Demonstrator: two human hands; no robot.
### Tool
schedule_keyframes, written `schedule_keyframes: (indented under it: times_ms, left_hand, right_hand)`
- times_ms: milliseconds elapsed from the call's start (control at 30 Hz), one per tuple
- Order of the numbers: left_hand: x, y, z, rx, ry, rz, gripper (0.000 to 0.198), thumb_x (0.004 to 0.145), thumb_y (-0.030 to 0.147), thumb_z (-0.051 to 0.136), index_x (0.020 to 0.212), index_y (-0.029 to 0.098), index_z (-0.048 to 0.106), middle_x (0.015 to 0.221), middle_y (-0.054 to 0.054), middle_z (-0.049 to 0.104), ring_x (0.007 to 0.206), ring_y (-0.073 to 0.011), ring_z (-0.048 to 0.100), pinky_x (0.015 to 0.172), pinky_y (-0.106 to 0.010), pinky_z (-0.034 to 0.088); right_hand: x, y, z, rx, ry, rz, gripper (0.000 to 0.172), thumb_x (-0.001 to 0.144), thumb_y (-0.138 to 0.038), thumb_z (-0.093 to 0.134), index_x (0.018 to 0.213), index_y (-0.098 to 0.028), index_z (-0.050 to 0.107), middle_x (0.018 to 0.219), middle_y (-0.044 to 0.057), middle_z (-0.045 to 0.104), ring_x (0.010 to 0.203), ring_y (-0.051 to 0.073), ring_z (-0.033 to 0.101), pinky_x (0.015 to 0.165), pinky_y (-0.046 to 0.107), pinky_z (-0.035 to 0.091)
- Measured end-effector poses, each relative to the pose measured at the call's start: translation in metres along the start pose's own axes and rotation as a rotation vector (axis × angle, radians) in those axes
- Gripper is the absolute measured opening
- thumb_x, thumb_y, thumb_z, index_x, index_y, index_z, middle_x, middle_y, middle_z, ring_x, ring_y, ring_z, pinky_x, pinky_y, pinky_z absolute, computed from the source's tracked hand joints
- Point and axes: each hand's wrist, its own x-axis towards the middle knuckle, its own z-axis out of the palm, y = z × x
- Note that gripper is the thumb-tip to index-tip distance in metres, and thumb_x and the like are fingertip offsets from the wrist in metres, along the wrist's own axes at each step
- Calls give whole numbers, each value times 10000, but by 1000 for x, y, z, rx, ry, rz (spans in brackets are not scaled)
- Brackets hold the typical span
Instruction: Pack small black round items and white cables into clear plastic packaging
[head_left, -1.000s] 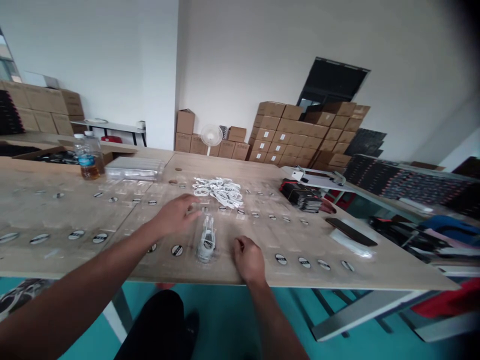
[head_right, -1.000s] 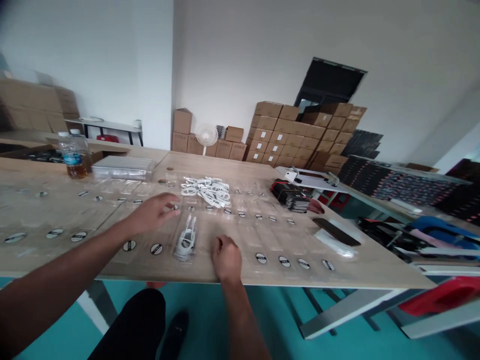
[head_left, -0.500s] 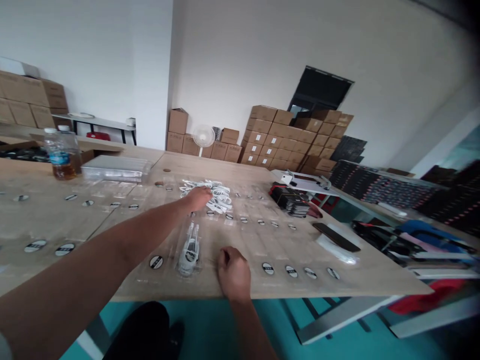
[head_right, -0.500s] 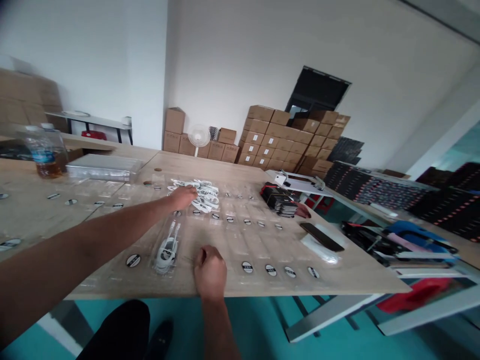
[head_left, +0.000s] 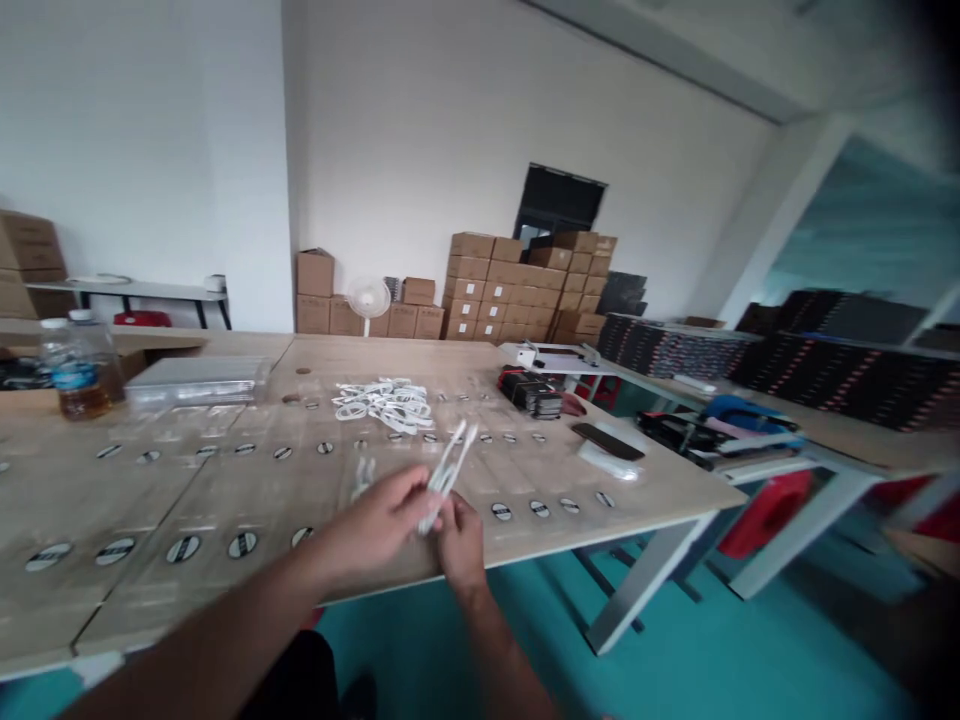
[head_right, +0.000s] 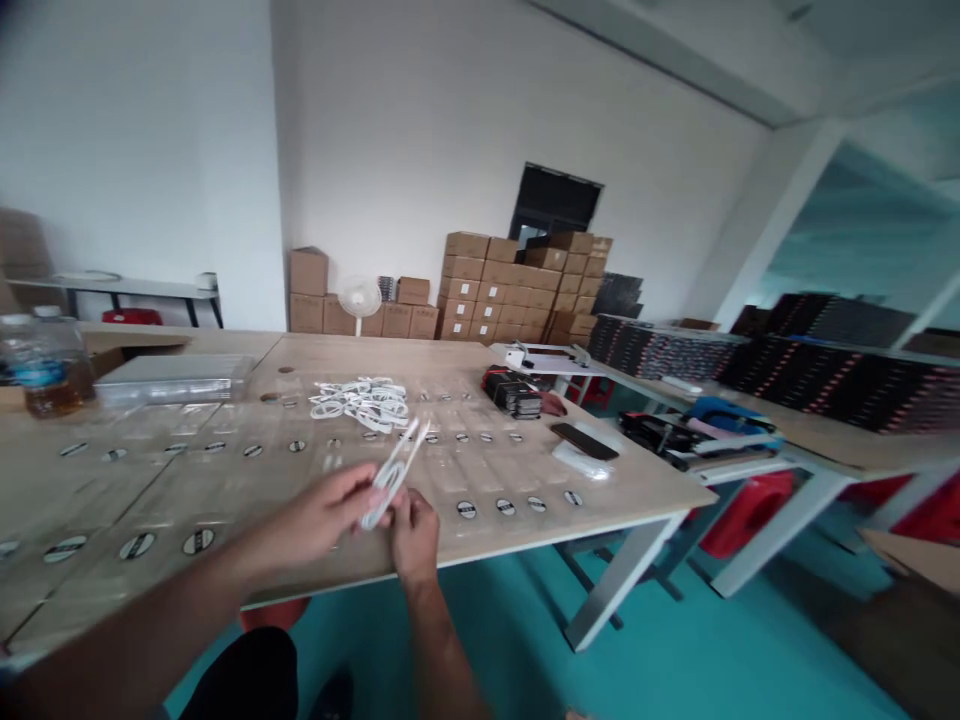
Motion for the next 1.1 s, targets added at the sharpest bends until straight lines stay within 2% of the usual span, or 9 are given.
schedule_keyframes:
  times_ms: [100,200,300,467,567,700,867,1000,1100]
  left_hand:
    - [-51,-37,46,-299,-80,-146,348,903,510,483,1036,202,576,1016,-85,682,833,-195,653,601,-253,451]
    - [-85,-86,88,-556,-130,-300,381,853,553,548,925,181,594,958,-105,696,748,-191,663,538,-235,415]
    - [-110,-132,128,-801,-174,-510,422,821,582,563,933,175,561,830,-93,690,592,-164,635,457,-221,359]
    - [-151,-179,177,-649,-76,-612,439,765,606,598,937,235,437,772,4,630,562,-163,622,466,-224,376]
    - [-171,-188,187,-442,-199,-515,310,803,490,597,895,237,444,755,22,608,643,-156,597,572,-245,403]
    - [-180,-189,184,-66,-274,-349,138,803,325,614,887,232,556,737,21,595,690,-160,532,658,-264,369]
    - [-175,-192,176,-30,-288,-199,162,873,381,542,898,274,661,1013,-45,651,960,-235,570,850,-320,380]
    - [-176,-206,183,-225,-132,-378,367,871,544,493,698,241,605,719,-31,624,707,-199,577,670,-309,412]
    - [-175,-216,192,-588,-17,-598,524,782,711,494,610,216,474,577,-3,574,460,-127,476,437,-244,273]
  right_hand:
    - [-53,-6,-18,475,-14,276,618,839,-703,350,935,-182,669,743,39,642,558,146,512,521,269,424]
    - [-119,4,-36,678,-96,423,647,800,-727,436,1161,-218,608,825,37,643,495,120,465,435,264,415]
    - [-177,28,-50,551,1,502,536,741,-618,641,1086,-209,635,777,16,634,484,104,457,439,253,418]
    - [-240,74,-59,182,334,604,456,685,-633,676,711,-181,626,570,-12,577,503,132,499,459,248,393]
    - [-258,87,-57,42,443,677,510,724,-690,586,603,-195,567,485,-4,556,443,140,479,426,263,366]
    - [-263,94,-52,-15,438,734,538,758,-698,537,538,-208,537,451,26,569,401,149,483,417,277,363]
    - [-259,101,-46,186,470,771,509,712,-683,608,552,-203,547,455,-2,563,398,131,468,415,265,350]
    - [-257,109,-44,465,478,828,495,699,-694,597,680,-200,602,570,-6,608,504,153,553,414,241,340]
    - [-257,113,-45,515,487,851,500,720,-681,552,735,-189,643,646,21,634,558,166,574,414,242,327]
